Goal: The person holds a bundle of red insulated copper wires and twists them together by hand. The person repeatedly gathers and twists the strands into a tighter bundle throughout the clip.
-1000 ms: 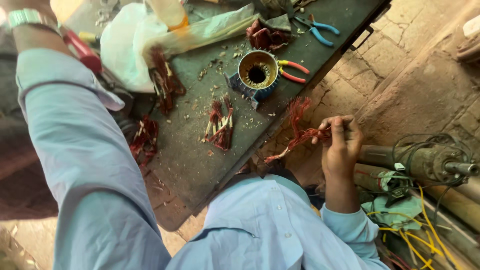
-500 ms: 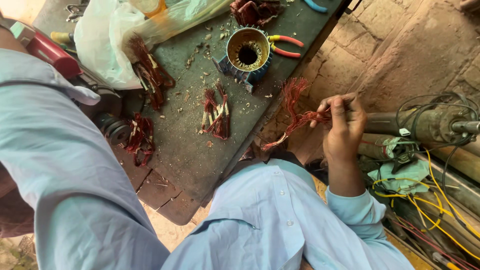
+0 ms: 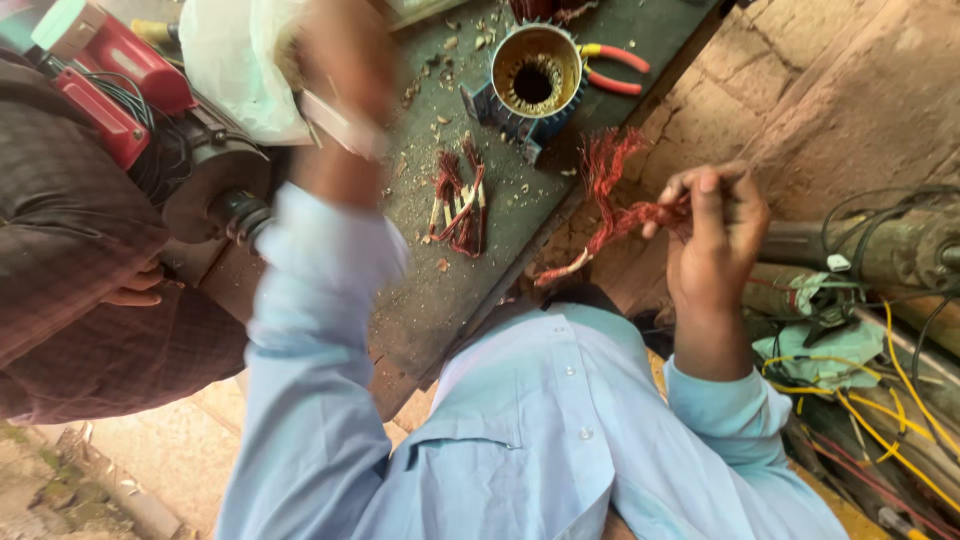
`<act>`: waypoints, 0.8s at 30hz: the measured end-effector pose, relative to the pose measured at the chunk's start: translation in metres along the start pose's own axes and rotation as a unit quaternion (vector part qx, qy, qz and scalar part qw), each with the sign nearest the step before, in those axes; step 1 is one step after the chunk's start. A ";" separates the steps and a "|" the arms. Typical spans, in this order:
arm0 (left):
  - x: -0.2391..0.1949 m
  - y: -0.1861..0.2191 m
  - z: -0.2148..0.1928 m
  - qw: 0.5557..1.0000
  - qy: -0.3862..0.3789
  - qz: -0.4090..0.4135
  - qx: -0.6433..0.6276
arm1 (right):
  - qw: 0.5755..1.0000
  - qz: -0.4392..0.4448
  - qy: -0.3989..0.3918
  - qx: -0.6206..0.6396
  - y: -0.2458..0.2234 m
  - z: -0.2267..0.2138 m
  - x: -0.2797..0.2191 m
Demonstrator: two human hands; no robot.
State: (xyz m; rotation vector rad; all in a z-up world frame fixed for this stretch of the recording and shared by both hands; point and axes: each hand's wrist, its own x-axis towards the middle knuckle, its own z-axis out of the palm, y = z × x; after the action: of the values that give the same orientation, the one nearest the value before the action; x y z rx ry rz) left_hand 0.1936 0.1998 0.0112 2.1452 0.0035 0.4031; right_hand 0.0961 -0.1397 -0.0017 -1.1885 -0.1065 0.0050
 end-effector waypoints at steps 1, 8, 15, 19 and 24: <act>-0.025 0.020 0.017 0.992 -0.037 -0.010 -0.124 | 1.000 -0.003 -0.001 0.002 -0.003 0.000 0.000; -0.149 0.101 0.073 0.719 -0.250 -0.246 -0.601 | 1.000 -0.005 -0.023 -0.014 -0.006 -0.018 0.003; -0.156 0.129 0.123 0.754 -0.196 -0.214 -0.589 | 0.999 0.033 -0.033 0.003 -0.010 -0.048 0.014; -0.175 0.130 0.139 0.725 -0.173 -0.196 -0.637 | 0.997 0.070 -0.027 -0.016 -0.014 -0.066 0.008; -0.176 0.136 0.140 0.724 -0.198 -0.120 -0.650 | 0.993 0.092 -0.071 -0.032 -0.021 -0.068 0.020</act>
State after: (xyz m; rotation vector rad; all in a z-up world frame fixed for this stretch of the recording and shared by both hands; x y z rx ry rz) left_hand 0.0473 -0.0174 -0.0023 0.7463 -0.1887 -0.2237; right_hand 0.1207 -0.2090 -0.0060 -1.2586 -0.1230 0.2501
